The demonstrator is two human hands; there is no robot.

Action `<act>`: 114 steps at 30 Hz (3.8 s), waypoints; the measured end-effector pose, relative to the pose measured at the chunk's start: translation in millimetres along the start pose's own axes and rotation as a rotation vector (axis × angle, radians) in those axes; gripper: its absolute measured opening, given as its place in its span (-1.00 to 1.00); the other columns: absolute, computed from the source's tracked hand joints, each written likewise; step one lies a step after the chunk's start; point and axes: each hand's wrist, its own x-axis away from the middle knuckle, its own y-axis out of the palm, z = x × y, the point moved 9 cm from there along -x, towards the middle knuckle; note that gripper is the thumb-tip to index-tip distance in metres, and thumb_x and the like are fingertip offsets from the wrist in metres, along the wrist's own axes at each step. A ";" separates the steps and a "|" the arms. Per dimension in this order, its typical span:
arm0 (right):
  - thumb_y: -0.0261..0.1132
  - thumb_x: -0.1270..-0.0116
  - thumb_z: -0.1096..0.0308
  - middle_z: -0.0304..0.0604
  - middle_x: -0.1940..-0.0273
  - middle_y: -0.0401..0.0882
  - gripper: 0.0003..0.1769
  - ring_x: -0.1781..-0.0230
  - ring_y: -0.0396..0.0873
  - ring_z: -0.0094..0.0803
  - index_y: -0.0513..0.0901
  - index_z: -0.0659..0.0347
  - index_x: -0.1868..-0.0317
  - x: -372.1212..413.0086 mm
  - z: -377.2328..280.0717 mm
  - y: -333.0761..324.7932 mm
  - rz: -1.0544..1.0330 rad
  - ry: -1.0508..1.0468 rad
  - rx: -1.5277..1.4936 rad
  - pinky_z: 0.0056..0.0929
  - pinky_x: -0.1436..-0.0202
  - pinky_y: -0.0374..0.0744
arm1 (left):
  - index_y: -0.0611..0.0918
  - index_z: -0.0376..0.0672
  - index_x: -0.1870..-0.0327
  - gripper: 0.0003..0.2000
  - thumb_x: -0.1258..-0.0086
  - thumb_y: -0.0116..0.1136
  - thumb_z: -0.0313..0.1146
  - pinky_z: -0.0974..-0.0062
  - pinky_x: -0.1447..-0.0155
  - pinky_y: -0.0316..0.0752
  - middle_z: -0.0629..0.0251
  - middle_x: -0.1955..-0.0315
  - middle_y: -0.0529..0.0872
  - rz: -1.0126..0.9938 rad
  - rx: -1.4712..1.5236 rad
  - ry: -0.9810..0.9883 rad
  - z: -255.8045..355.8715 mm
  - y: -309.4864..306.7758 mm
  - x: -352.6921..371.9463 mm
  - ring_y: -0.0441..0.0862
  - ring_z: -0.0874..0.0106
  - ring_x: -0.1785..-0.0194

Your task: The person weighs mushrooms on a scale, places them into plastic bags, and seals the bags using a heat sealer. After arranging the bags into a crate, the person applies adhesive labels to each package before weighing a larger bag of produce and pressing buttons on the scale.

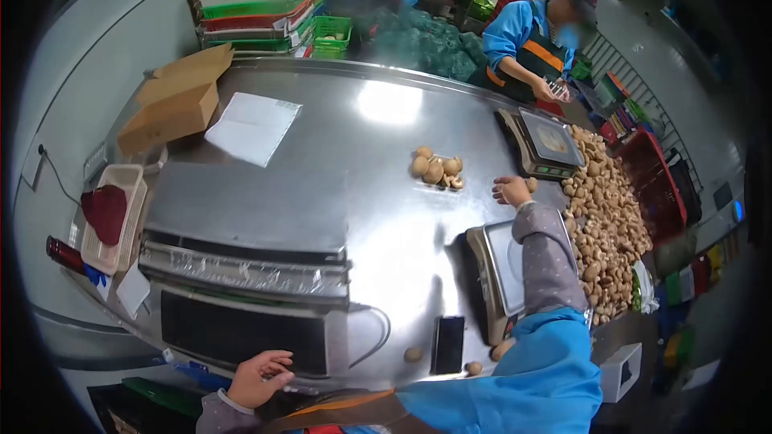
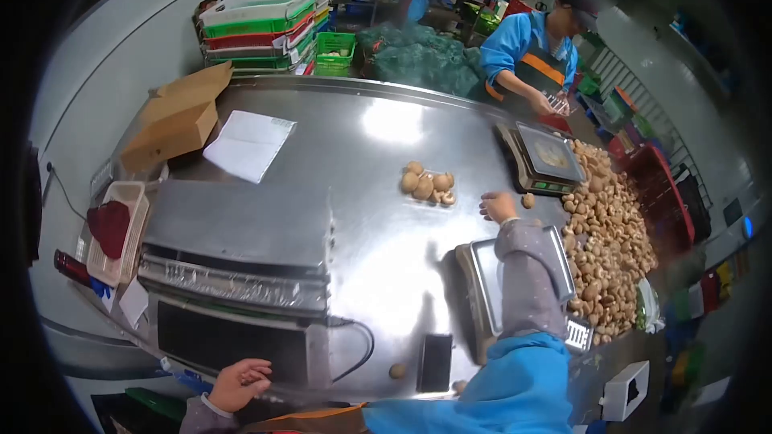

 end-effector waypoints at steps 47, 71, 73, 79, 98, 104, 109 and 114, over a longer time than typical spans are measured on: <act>0.04 -0.23 0.70 0.03 0.09 0.55 -0.53 0.10 0.60 -0.16 0.32 0.41 -0.18 134.3 188.7 -184.8 -0.160 0.170 -0.422 -0.24 0.05 0.63 | 0.66 -0.33 0.22 -0.77 -0.23 0.27 -0.34 0.58 0.23 0.54 0.26 0.48 0.70 -0.195 -0.393 0.106 30.0 233.8 -122.2 0.64 0.50 0.37; 0.43 0.17 0.41 -0.07 0.04 0.51 -0.34 -0.09 0.39 -0.08 0.47 0.19 -0.06 224.1 60.2 -117.4 -0.109 -1.267 0.648 -0.16 -0.24 0.33 | 0.08 0.02 -0.42 0.21 0.43 0.58 -0.14 0.15 -0.40 0.13 -0.18 -0.33 0.12 -0.182 -1.009 0.609 118.9 527.0 -301.8 0.07 -0.04 -0.41; 0.47 0.19 0.38 -0.08 0.03 0.52 -0.31 -0.09 0.39 -0.11 0.48 0.20 -0.06 233.0 59.1 -152.6 -0.177 -1.156 0.417 -0.19 -0.24 0.33 | 0.09 0.02 -0.41 0.22 0.46 0.59 -0.15 0.15 -0.40 0.12 -0.17 -0.33 0.12 -0.185 -0.983 0.608 118.5 527.8 -291.5 0.09 -0.05 -0.40; 0.51 0.17 0.37 -0.03 -0.01 0.47 -0.28 -0.10 0.44 -0.21 0.47 0.22 -0.10 177.4 166.8 -345.2 0.211 -0.682 0.249 -0.33 -0.19 0.42 | 0.22 -0.14 -0.34 0.13 0.45 0.61 -0.19 0.15 -0.41 0.07 -0.09 -0.28 0.19 0.052 -1.042 0.613 139.4 543.1 -260.1 0.14 -0.05 -0.35; 0.36 0.05 0.70 -0.15 -0.10 0.41 -0.34 -0.18 0.39 -0.36 0.38 0.32 -0.14 108.7 202.1 -326.8 -0.341 -0.486 -0.428 -0.40 -0.25 0.44 | 0.22 -0.20 -0.32 0.04 0.33 0.58 -0.28 0.21 -0.41 0.13 -0.02 -0.27 0.26 0.182 -0.730 0.562 126.9 521.8 -221.4 0.19 0.03 -0.35; 0.45 0.08 0.55 -0.08 -0.13 0.37 -0.42 -0.18 0.39 -0.24 0.49 0.31 -0.03 180.8 131.6 -253.5 -0.470 -0.784 -0.319 -0.28 -0.31 0.36 | 0.21 -0.22 -0.33 -0.17 0.12 0.24 -0.46 0.24 -0.42 0.11 -0.09 -0.29 0.21 0.202 -0.843 0.638 102.7 526.1 -235.8 0.14 0.00 -0.38; 0.52 0.21 0.38 -0.12 0.09 0.57 -0.43 -0.14 0.39 -0.09 0.57 0.18 0.08 224.9 69.1 -175.3 -0.250 -1.121 0.149 -0.17 -0.22 0.34 | 0.25 -0.20 -0.32 -0.21 0.14 0.14 -0.58 0.34 -0.42 0.13 -0.01 -0.28 0.24 0.145 -0.635 0.636 102.4 518.5 -230.4 0.19 0.07 -0.38; 0.48 0.25 0.43 -0.20 -0.03 0.49 -0.46 -0.20 0.32 -0.04 0.55 0.12 0.13 229.3 74.7 -129.6 -0.194 -1.258 0.538 -0.07 -0.27 0.27 | 0.25 -0.17 -0.32 -0.20 0.14 0.13 -0.60 0.38 -0.43 0.10 0.04 -0.31 0.21 0.031 -0.499 0.600 98.8 512.6 -232.8 0.16 0.12 -0.40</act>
